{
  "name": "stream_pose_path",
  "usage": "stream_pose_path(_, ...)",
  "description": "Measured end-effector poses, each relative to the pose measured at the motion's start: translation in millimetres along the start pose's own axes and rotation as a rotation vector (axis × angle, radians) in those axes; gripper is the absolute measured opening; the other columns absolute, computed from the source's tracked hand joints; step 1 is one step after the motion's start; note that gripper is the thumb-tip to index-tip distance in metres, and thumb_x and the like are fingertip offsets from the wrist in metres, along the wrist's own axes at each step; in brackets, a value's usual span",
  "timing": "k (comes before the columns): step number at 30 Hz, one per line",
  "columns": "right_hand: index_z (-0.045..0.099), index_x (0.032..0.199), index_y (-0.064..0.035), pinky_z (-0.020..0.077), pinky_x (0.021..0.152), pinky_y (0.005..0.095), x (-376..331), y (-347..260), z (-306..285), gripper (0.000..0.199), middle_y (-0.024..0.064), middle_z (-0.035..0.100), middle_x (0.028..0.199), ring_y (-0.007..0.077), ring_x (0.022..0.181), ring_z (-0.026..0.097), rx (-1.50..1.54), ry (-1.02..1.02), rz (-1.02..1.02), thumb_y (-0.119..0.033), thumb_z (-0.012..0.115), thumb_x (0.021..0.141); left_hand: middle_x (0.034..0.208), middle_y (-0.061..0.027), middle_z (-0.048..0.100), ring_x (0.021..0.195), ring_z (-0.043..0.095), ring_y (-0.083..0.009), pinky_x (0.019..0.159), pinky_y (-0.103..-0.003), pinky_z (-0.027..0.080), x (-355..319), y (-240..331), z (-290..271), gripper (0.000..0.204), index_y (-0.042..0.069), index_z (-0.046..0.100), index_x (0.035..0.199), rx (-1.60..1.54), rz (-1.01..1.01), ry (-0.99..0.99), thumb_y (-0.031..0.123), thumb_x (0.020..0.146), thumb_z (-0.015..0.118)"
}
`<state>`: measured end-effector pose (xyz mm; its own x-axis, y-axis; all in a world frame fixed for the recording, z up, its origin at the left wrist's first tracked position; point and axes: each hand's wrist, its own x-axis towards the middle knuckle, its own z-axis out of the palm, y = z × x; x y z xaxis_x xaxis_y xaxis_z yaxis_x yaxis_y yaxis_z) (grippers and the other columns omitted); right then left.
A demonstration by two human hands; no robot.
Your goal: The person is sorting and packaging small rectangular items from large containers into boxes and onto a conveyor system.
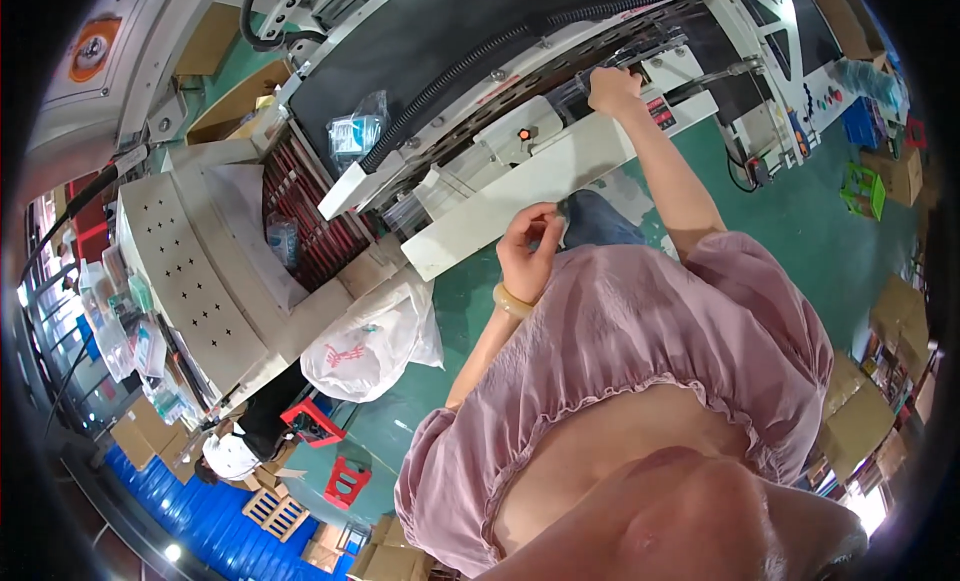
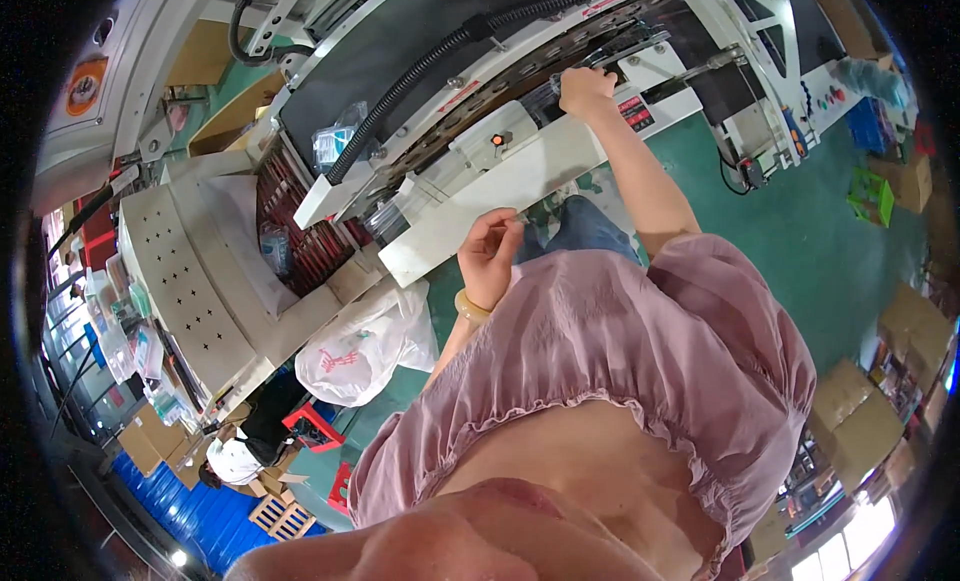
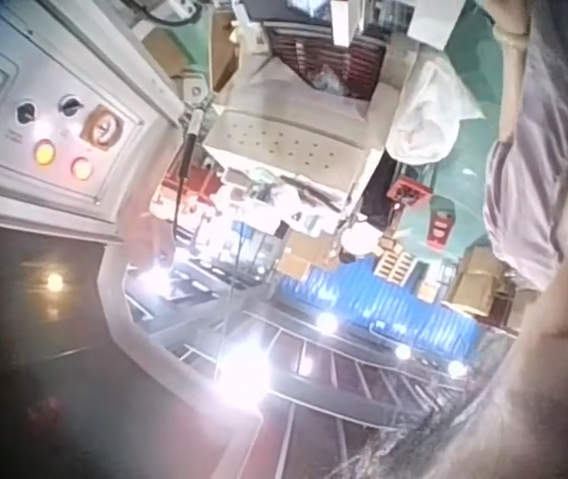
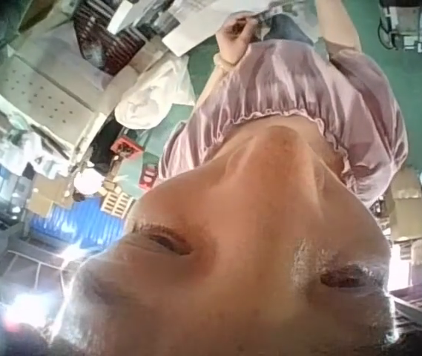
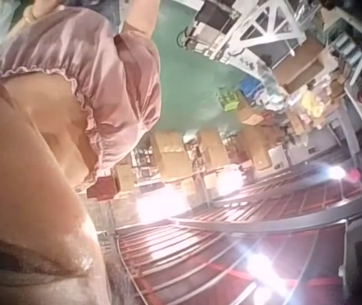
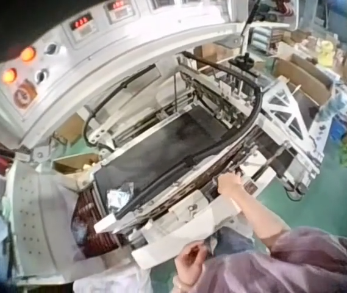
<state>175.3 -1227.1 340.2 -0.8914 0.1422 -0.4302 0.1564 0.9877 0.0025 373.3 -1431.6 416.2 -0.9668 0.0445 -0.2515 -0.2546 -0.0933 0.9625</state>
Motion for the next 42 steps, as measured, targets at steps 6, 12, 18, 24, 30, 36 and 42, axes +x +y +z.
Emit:
stream_pose_path(6,0.068,0.078,-0.0115,0.0459,0.072,0.0431,-64,-41,2,0.015,0.0114,0.063,0.083,0.0296,0.086,0.059,0.205,0.15,-0.301,-0.021,0.059,0.07,0.079,0.0006,0.057,0.069,0.052,-0.004,0.063,-0.017,0.042,-1,-8,-21,0.02,0.001,0.058,0.102,-0.047,0.003,0.098,0.001,0.083,0.06)
stream_pose_path(12,0.066,0.075,-0.0102,0.0465,0.069,0.0407,-125,-70,15,0.011,0.0089,0.06,0.074,0.0286,0.076,0.058,0.49,0.272,-0.623,-0.019,0.061,0.072,0.078,0.0,0.058,0.066,0.051,-0.0026,0.06,-0.016,0.041,-3,-12,-38,0.019,0.001,0.058,0.102,-0.049,0.015,0.132,0.004,0.083,0.061)
stream_pose_path(18,0.065,0.079,-0.0075,0.0468,0.068,0.0363,-183,-77,11,0.009,0.009,0.061,0.077,0.0282,0.077,0.058,0.807,0.065,-0.875,-0.014,0.059,0.075,0.089,-0.0037,0.061,0.07,0.059,-0.0087,0.059,-0.02,0.045,-13,-16,-53,0.03,0.003,0.055,0.112,-0.108,-0.145,0.17,0.013,0.085,0.061)
stream_pose_path(24,0.062,0.1,-0.0067,0.0489,0.061,0.0278,-221,-129,41,0.027,0.0066,0.064,0.077,0.0173,0.067,0.061,0.927,-0.289,-0.738,-0.013,0.068,0.075,0.083,-0.0048,0.065,0.065,0.058,-0.0102,0.057,-0.022,0.047,-62,-47,-108,0.023,0.001,0.064,0.099,-0.396,-0.398,0.419,0.019,0.086,0.059)
stream_pose_path(30,0.061,0.101,-0.0047,0.0462,0.062,0.0264,-229,-137,55,0.027,0.0068,0.063,0.08,0.0141,0.069,0.058,0.742,-0.178,-0.906,-0.01,0.067,0.075,0.081,-0.0047,0.06,0.073,0.057,-0.0143,0.069,-0.028,0.049,-123,-169,-296,0.019,0.004,0.06,0.089,-0.303,-0.092,1.084,0.022,0.086,0.057)
stream_pose_path(36,0.061,0.096,-0.0031,0.0461,0.062,0.0276,-234,-139,44,0.023,0.0071,0.061,0.08,0.0166,0.07,0.059,0.641,-0.229,-0.964,-0.012,0.065,0.076,0.121,-0.0149,0.043,0.099,0.051,-0.0261,0.073,-0.032,0.054,-180,-170,-432,0.04,0.002,0.05,0.117,-0.828,-0.228,1.607,0.014,0.08,0.056)
stream_pose_path(42,0.061,0.095,-0.0048,0.0465,0.065,0.0316,-242,-105,37,0.023,0.0081,0.062,0.08,0.0216,0.072,0.06,0.595,-0.021,-0.896,-0.016,0.065,0.075,0.105,-0.0114,0.048,0.083,0.051,-0.0207,0.069,-0.03,0.048,-122,-124,-332,0.042,0.006,0.042,0.121,-0.722,0.049,1.557,0.01,0.081,0.055)
